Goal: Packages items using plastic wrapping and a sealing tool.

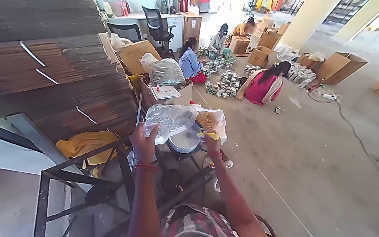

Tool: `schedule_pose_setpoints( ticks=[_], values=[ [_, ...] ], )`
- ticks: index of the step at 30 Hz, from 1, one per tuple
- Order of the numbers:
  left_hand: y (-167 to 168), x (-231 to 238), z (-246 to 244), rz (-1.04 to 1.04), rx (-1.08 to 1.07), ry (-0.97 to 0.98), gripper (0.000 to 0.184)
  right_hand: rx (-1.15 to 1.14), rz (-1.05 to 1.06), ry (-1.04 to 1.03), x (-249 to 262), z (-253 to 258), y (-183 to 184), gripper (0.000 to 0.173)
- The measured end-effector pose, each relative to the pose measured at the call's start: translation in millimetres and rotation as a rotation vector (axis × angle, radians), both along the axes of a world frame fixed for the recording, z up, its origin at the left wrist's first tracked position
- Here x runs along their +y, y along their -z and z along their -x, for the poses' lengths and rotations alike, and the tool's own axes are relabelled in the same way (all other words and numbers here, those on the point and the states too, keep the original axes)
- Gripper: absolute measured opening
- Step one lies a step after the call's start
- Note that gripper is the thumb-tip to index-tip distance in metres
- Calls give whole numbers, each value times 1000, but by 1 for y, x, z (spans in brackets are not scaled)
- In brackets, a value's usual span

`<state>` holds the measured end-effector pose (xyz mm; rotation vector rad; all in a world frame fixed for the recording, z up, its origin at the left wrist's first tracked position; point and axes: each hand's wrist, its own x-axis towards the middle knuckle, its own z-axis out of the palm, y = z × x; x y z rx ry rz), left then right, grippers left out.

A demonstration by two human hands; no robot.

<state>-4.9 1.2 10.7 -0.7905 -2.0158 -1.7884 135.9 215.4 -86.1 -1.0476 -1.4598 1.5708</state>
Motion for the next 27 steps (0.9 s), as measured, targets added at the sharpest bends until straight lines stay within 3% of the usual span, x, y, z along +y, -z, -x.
schedule_pose_setpoints(
  ticks=[3, 8, 13, 19, 24, 27],
  values=[
    [-1, 0, 1, 5, 19, 8, 31, -42, 26, -136, -6, -5, -15, 19],
    [0, -2, 0, 64, 20, -26, 34, 36, 3, 66, 7, 0, 7, 24],
    [2, -3, 2, 54, 2, -10, 31, -21, -26, -186, 0, -11, -5, 18],
    [3, -4, 2, 56, -3, -13, 32, 57, -16, 33, 13, 1, 16, 20],
    [3, -2, 2, 51, -10, 3, 31, -67, -11, -181, 1, -7, -13, 18],
    [3, -4, 2, 46, -18, 1, 31, -83, -22, 8, 16, -6, 4, 24]
  ],
)
